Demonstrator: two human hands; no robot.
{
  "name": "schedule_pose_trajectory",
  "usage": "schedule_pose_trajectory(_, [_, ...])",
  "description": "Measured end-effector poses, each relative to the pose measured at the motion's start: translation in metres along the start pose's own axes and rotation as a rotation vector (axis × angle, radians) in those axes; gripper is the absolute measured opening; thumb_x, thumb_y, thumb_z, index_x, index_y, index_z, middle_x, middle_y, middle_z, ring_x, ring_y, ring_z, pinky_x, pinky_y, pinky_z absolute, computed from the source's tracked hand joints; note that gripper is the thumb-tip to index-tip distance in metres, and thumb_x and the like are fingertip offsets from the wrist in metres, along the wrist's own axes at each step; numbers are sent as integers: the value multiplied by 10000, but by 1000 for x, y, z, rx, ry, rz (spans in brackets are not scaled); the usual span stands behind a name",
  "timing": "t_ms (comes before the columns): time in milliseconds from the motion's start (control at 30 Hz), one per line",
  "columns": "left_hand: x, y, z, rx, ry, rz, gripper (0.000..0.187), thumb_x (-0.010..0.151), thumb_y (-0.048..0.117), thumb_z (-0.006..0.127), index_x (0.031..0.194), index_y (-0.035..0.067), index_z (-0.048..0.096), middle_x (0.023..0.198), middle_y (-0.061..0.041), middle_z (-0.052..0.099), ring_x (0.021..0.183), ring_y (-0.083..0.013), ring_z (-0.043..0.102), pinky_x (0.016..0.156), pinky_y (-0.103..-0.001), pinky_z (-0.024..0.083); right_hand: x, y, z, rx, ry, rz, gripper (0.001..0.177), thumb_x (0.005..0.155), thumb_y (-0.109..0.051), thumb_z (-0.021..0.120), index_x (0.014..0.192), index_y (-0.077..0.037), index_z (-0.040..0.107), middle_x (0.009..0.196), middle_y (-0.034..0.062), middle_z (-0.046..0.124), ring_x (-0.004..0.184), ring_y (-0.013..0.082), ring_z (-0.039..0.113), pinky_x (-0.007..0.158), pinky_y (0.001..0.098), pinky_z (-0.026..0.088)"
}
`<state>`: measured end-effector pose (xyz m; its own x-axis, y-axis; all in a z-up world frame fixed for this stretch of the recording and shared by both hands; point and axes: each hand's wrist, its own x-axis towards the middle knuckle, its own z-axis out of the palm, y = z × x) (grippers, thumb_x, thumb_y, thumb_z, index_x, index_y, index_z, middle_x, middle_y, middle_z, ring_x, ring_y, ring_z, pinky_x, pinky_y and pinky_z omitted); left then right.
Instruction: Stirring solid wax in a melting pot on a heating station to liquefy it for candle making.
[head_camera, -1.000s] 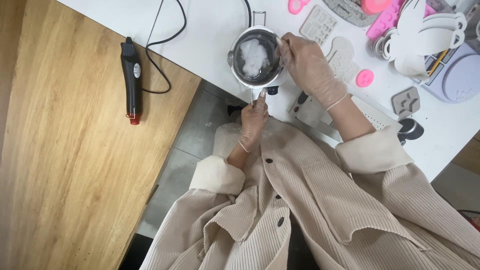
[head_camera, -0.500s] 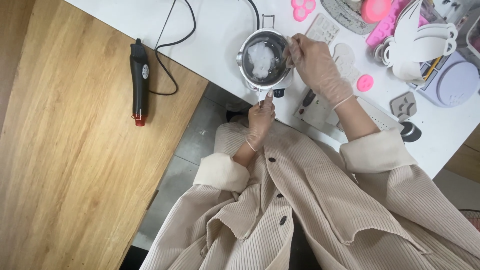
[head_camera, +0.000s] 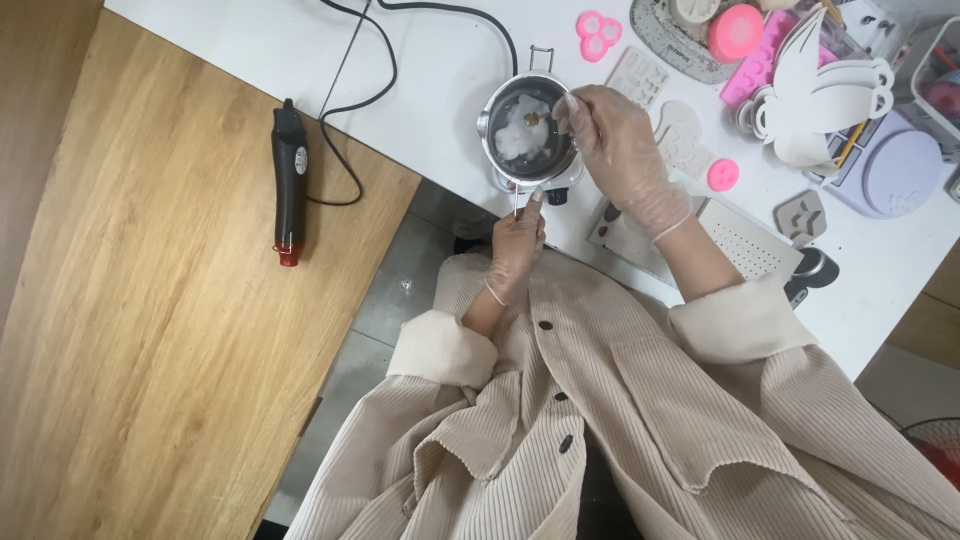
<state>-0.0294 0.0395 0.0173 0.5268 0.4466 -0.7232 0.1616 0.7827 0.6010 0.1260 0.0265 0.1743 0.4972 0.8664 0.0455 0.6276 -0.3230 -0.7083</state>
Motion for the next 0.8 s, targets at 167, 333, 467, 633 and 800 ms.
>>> schedule_pose_trajectory(167, [-5, 13, 0, 15, 3, -35, 466, 952, 453, 694, 652, 137, 531, 552, 62, 434, 443, -52, 361, 403, -240, 281, 4, 17, 5, -151, 90, -233, 251, 1140, -188, 547, 1121, 28, 673, 965, 201, 688, 899, 365, 663, 808, 442, 538])
schedule_pose_trajectory(333, [-5, 21, -8, 105, 19, -49, 501, 955, 473, 685, 639, 120, 520, 533, 50, 437, 425, -63, 357, 385, -255, 281, 1, 20, -4, -185, 25, -120, 216, 1101, -156, 566, 1059, 34, 660, 903, 189, 688, 881, 378, 660, 816, 471, 531])
schedule_pose_trajectory(467, [-8, 29, -12, 150, -20, -36, 511, 951, 498, 672, 643, 118, 523, 531, 41, 452, 422, -70, 384, 390, -246, 291, 4, 19, -7, -44, 22, -158, 228, 1113, -156, 528, 1088, 32, 655, 943, 175, 704, 901, 353, 676, 839, 455, 543])
schedule_pose_trajectory(633, [-10, 30, -14, 157, -1, -41, 480, 943, 490, 687, 668, 124, 543, 548, 44, 461, 440, -63, 392, 394, -242, 282, 2, 33, -10, -205, -1, -113, 267, 1117, -192, 526, 1050, 30, 658, 912, 199, 680, 914, 384, 661, 838, 479, 532])
schedule_pose_trajectory(800, [-10, 33, -15, 212, 7, -39, 495, 958, 501, 663, 664, 122, 541, 537, 38, 456, 430, -70, 389, 390, -245, 295, 3, 28, -13, -55, 14, -72, 257, 1095, -200, 535, 1075, 19, 669, 940, 209, 681, 886, 372, 666, 827, 464, 540])
